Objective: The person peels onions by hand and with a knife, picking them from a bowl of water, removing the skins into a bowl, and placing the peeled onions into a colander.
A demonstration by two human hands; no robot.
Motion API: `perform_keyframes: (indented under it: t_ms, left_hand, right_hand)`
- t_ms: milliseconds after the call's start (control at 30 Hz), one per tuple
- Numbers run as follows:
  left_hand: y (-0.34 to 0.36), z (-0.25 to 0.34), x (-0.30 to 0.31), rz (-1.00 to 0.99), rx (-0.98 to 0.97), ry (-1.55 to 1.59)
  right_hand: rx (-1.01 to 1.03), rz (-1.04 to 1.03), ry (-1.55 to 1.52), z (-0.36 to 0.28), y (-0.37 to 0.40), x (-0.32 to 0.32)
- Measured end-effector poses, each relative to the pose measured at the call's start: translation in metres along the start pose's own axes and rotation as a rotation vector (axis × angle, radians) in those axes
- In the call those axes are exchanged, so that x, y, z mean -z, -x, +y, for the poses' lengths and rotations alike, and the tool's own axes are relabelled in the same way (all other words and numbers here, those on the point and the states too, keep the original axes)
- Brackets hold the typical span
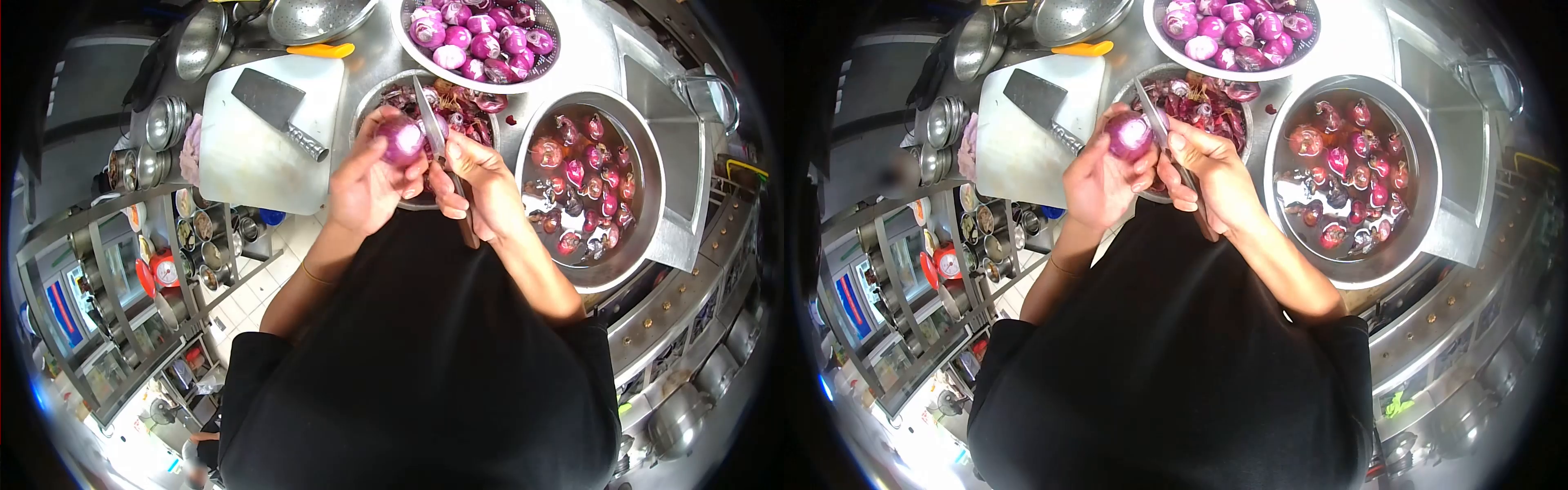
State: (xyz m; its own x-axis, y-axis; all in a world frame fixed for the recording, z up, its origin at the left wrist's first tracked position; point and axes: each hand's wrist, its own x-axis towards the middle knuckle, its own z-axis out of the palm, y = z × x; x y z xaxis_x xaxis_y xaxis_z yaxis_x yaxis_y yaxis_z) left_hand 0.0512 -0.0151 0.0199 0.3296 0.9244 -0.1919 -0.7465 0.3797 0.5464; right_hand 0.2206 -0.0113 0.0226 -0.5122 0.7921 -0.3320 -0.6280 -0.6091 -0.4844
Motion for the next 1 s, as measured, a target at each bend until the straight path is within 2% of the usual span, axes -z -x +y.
perform_keyframes:
  t_ms: [67, 133, 200, 267, 300, 433, 533, 633, 667, 733, 800, 933, 1000]
  left_hand:
    - [-0.004, 0.003, 0.007, -0.010, 0.016, 0.032]
    - [-0.005, 0.003, 0.009, 0.073, -0.020, -0.136]
    - [-0.003, 0.005, 0.010, 0.096, -0.013, -0.166]
    - [-0.003, 0.007, 0.014, 0.143, -0.048, -0.453]
    - [-0.005, 0.008, 0.012, 0.175, -0.043, -0.360]
    - [0.000, 0.011, 0.020, 0.166, -0.078, -0.327]
    - [0.007, 0.025, 0.040, 0.098, -0.091, -0.233]
    - [0.012, 0.034, 0.039, 0.080, -0.054, -0.132]
    - [0.013, 0.034, 0.036, 0.081, -0.053, -0.133]
    - [0.011, 0.033, 0.029, 0.098, 0.017, 0.105]
    - [0.008, 0.027, 0.032, 0.101, 0.020, 0.101]
    - [0.006, 0.018, 0.034, 0.052, 0.035, 0.127]
    - [0.008, 0.018, 0.030, 0.054, 0.096, 0.190]
  right_hand:
    - [-0.011, 0.018, 0.000, 0.000, -0.001, 0.000]
    - [0.014, 0.051, 0.169, 0.004, -0.004, 0.002]
    - [0.034, 0.039, 0.250, 0.008, -0.005, 0.005]
    - [0.004, 0.083, 0.196, 0.008, -0.005, 0.004]
    - [-0.014, 0.084, 0.154, 0.006, -0.005, 0.004]
    - [-0.018, 0.026, 0.064, 0.005, -0.004, 0.008]
    - [0.048, 0.020, -0.030, -0.005, -0.006, 0.021]
    - [0.058, 0.046, 0.074, -0.010, -0.005, 0.021]
    - [0.050, 0.053, 0.251, -0.007, -0.007, 0.022]
    - [0.028, 0.135, 0.707, -0.006, -0.008, 0.015]
    - [0.195, 0.171, 0.981, 0.004, -0.011, 0.018]
    - [0.222, 0.050, 0.962, -0.006, -0.002, 0.005]
    - [0.276, 0.027, 1.132, -0.007, 0.001, -0.002]
